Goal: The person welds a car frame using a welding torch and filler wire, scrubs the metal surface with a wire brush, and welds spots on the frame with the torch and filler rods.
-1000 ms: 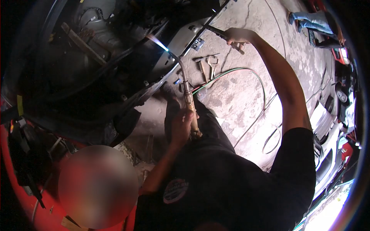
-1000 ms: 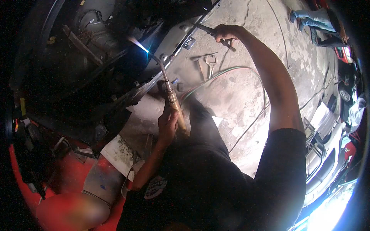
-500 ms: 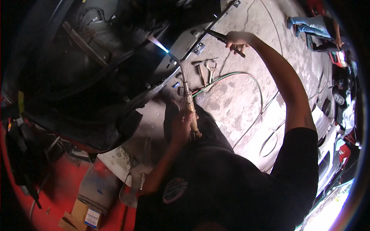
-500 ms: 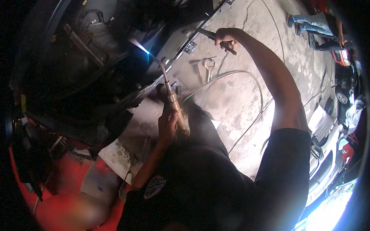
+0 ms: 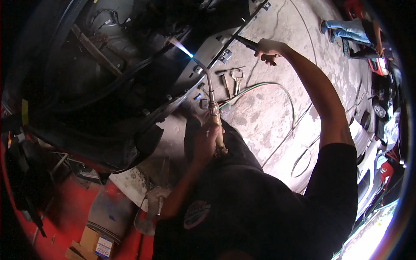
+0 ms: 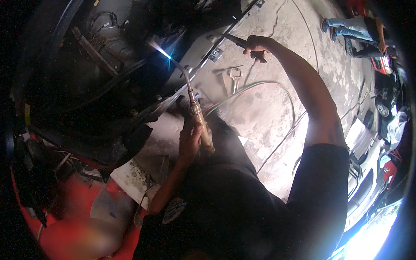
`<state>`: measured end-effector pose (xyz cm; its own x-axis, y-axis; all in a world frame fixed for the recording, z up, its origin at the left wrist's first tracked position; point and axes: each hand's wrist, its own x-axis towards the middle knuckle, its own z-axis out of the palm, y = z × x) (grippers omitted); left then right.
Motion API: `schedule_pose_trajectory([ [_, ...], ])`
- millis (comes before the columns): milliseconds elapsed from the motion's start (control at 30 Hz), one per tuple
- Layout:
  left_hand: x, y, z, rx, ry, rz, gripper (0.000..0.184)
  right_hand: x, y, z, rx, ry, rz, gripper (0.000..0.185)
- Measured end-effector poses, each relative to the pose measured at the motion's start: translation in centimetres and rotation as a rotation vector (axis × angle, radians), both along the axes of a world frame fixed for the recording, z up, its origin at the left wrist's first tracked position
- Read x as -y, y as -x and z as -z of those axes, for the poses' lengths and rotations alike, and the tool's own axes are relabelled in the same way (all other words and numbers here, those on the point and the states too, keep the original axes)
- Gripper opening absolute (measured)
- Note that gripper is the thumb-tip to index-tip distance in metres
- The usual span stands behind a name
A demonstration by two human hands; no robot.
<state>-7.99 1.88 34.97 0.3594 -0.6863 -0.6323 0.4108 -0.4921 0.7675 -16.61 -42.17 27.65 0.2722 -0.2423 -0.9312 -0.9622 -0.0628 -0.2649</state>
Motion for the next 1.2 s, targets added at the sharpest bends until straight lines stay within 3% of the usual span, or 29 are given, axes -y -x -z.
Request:
schedule_pose_trajectory([
  [100, -0.1, 0.0, 0.0, 0.007, -0.022, 0.019, 0.030, 0.1, 0.0, 0.1, 0.014, 0.056, -0.027, 0.027],
  [233, -0.5, 0.2, 0.5, 0.032, -0.018, 0.040, 0.030, -0.5, 0.6, 0.0, 0.005, 0.339, -0.450, 0.026],
  [467, -0.7, 0.6, 0.5, 0.051, -0.045, 0.024, 0.029, -1.3, 2.8, 2.8, 0.034, 0.092, -0.057, 0.023],
  [633, -0.3, 0.6, -0.1, -0.062, -0.091, 0.009, 0.028, -2.2, 3.6, 1.0, 0.181, 0.006, 0.162, 0.034],
  [767, -0.3, 0.9, 0.1, -0.065, -0.077, 0.031, 0.029, -1.6, 5.4, 4.3, 0.389, -0.075, 0.241, 0.023],
  [933, -0.7, 1.3, 1.1, -0.012, 0.009, 0.030, 0.031, -4.6, 3.9, 4.2, 0.340, -0.148, 0.426, 0.017],
  [1067, -1.1, 1.3, 1.0, -0.046, -0.004, -0.013, 0.029, -5.5, 4.8, 6.2, 0.384, -0.197, 0.531, 0.026],
  [1100, -1.0, 1.2, 0.8, -0.046, -0.026, -0.014, 0.028, -5.7, 4.8, 5.9, 0.435, -0.229, 0.566, 0.041],
  [1200, -0.8, 0.9, 0.6, -0.044, -0.062, -0.007, 0.027, -5.4, 4.3, 4.9, 0.308, -0.202, 0.487, 0.050],
])
